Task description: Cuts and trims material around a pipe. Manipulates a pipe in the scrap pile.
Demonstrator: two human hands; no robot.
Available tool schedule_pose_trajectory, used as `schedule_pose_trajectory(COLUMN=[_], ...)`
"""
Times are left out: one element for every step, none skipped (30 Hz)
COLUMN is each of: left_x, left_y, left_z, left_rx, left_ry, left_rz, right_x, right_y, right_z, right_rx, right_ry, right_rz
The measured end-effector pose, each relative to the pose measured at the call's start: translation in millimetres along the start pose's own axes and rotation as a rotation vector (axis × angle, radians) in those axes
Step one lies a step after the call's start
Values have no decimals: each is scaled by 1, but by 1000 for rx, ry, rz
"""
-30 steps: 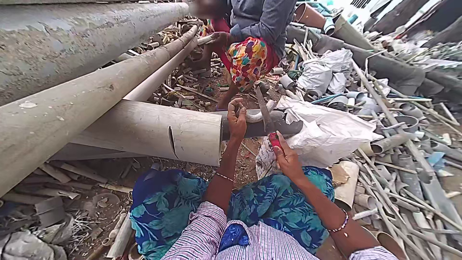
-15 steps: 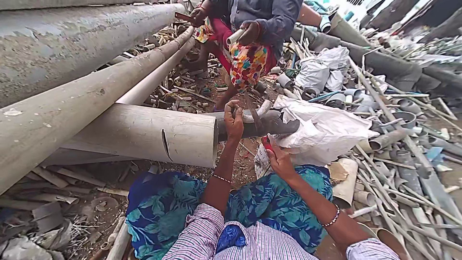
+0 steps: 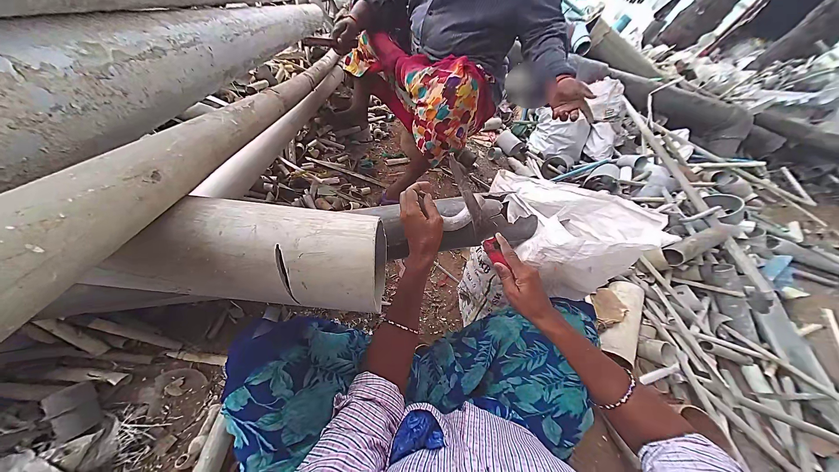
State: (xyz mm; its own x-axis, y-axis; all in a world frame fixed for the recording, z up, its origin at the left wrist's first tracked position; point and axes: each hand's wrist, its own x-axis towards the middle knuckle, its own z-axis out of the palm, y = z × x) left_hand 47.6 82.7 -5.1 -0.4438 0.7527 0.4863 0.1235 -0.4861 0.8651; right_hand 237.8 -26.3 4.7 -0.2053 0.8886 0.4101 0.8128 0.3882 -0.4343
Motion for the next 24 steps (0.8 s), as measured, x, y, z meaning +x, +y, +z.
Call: schedule_pose_trajectory(left_x=[-6, -11, -12, -11, -8, -3, 0, 4, 8, 10, 9, 9, 10, 9, 8, 7, 5, 6, 6, 7, 7, 6, 5, 5], left_y=[1, 4, 5, 5, 4, 4, 7, 7, 5, 3, 3, 3, 2, 0, -1, -2, -2, -2, -1, -1, -2, -2, -2, -1], left_z=[-1, -5, -8, -9, -9, -8, -10, -9, -6, -5, -4, -2, -1, -2, -2, -3, -2, -1, -1, -1, -1, -2, -2, -1], left_rx=[114, 219, 293, 339, 362, 365, 369, 370, 369, 370, 369, 366, 362, 359, 357, 350, 346, 345, 346, 348, 348, 347, 346, 345], left_ry=[0, -48, -81, -106, -125, -134, -193, -207, -183, -176, -174, -165, -149, -138, -126, -122, -123, -118, -115, -108, -104, -109, -114, -112], left_rz=[67, 119, 163, 178, 171, 158, 125, 120, 134, 135, 133, 136, 148, 161, 173, 179, 178, 181, 182, 187, 190, 190, 187, 186], right_x=[1, 4, 6, 7, 6, 5, 3, 4, 4, 2, -1, -2, -3, -6, -6, -6, -7, -8, -11, -13, -13, -13, -12, -10], right_y=[2, 3, 5, 6, 6, 6, 6, 7, 10, 11, 11, 11, 9, 8, 8, 8, 9, 9, 7, 6, 7, 7, 7, 5], right_z=[2, 2, -2, -6, -10, -16, -24, -30, -34, -34, -31, -29, -26, -23, -22, -20, -20, -19, -17, -16, -16, -17, -20, -24], right_rx=[44, 80, 110, 130, 144, 155, 167, 168, 157, 148, 142, 144, 157, 171, 182, 180, 158, 131, 107, 88, 92, 104, 108, 108], right_ry=[-18, -35, -62, -95, -133, -174, -206, -214, -205, -197, -199, -220, -245, -249, -232, -191, -169, -164, -178, -173, -159, -145, -158, -194], right_rz=[47, 100, 146, 171, 173, 169, 180, 198, 212, 216, 200, 170, 147, 143, 168, 199, 211, 185, 154, 133, 140, 167, 189, 184])
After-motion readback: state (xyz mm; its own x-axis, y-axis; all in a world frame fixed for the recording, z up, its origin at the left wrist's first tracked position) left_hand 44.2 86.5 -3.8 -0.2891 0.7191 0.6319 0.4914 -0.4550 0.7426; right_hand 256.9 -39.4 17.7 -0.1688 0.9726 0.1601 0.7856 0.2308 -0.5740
